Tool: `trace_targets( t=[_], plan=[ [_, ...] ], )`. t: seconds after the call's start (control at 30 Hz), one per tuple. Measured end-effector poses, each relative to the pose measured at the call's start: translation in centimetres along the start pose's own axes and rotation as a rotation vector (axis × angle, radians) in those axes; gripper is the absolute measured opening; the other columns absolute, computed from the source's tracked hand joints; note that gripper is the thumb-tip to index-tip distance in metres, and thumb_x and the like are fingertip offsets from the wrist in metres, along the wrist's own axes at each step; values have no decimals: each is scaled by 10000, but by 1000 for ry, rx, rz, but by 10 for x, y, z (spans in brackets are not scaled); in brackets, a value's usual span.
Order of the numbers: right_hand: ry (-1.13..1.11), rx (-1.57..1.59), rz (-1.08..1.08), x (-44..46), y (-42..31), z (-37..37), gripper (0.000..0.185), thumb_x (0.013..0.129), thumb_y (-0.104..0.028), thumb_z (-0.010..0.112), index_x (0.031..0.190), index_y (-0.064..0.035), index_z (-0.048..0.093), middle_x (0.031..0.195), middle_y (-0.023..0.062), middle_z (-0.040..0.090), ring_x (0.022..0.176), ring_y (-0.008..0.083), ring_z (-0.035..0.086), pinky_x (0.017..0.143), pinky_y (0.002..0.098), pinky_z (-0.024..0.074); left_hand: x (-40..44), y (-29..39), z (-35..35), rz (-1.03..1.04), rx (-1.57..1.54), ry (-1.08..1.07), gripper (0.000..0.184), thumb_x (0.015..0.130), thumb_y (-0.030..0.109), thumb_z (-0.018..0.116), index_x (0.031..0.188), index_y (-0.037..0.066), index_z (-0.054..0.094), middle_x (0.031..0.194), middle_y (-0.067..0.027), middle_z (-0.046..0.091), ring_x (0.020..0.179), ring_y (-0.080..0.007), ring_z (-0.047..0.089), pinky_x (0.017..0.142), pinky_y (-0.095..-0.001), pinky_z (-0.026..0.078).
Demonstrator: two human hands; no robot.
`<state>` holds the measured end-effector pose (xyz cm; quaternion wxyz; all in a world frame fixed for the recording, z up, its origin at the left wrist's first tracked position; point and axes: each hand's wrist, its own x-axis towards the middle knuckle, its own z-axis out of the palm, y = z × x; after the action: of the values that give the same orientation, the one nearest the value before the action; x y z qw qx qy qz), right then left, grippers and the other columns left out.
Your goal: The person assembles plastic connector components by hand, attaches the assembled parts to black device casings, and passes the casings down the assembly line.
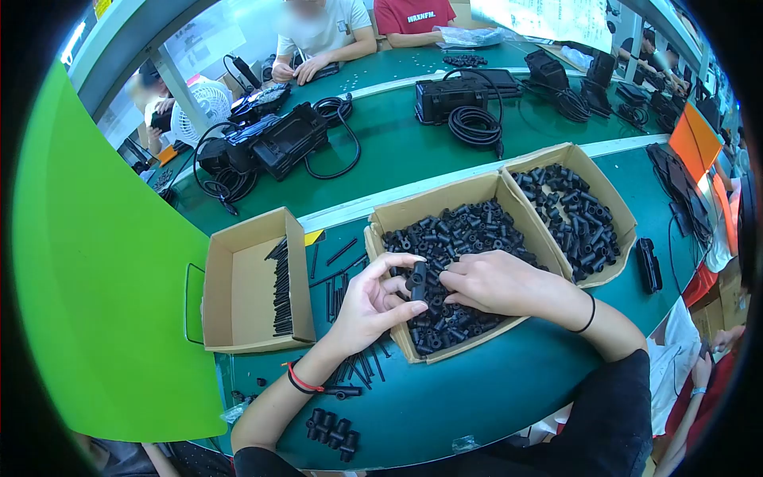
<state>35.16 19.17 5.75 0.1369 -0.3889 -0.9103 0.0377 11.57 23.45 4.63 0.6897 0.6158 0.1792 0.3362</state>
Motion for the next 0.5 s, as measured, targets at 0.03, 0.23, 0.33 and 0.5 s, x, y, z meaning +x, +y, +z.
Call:
trace_targets(
  t=[0.03, 0.23, 0.33, 0.5],
  plan=[
    [1, 1, 1, 0, 0, 0, 230, 862, -237, 663, 851, -37, 550, 774, 103, 605, 770, 287, 639, 662, 410, 535, 0, -1, 0, -2, -7, 0, 541, 825, -87, 693, 1309, -18, 460, 1115, -64, 572, 905, -76, 576, 719, -169, 517],
    [-19, -27, -24, 0, 0, -3, 221, 866, -227, 664, 893, -32, 564, 781, 92, 628, 788, 265, 660, 644, 383, 553, 0, -1, 0, -8, -3, -8, 548, 827, -88, 690, 1317, -25, 452, 1101, -65, 581, 899, -71, 582, 708, -166, 511],
    [-17, -14, -9, 0, 1, -1, 222, 866, -231, 664, 896, -34, 566, 781, 89, 626, 790, 262, 654, 648, 383, 549, 0, 0, 0, -11, 4, -10, 547, 827, -89, 688, 1317, -26, 452, 1086, -61, 584, 897, -67, 582, 711, -165, 511],
    [-2, -16, -10, 0, 0, -2, 224, 863, -234, 665, 894, -34, 569, 786, 87, 624, 789, 261, 650, 651, 381, 548, -1, 1, -1, -13, 21, -11, 542, 829, -88, 687, 1314, -26, 454, 1074, -56, 585, 899, -63, 582, 713, -165, 511]
  ],
)
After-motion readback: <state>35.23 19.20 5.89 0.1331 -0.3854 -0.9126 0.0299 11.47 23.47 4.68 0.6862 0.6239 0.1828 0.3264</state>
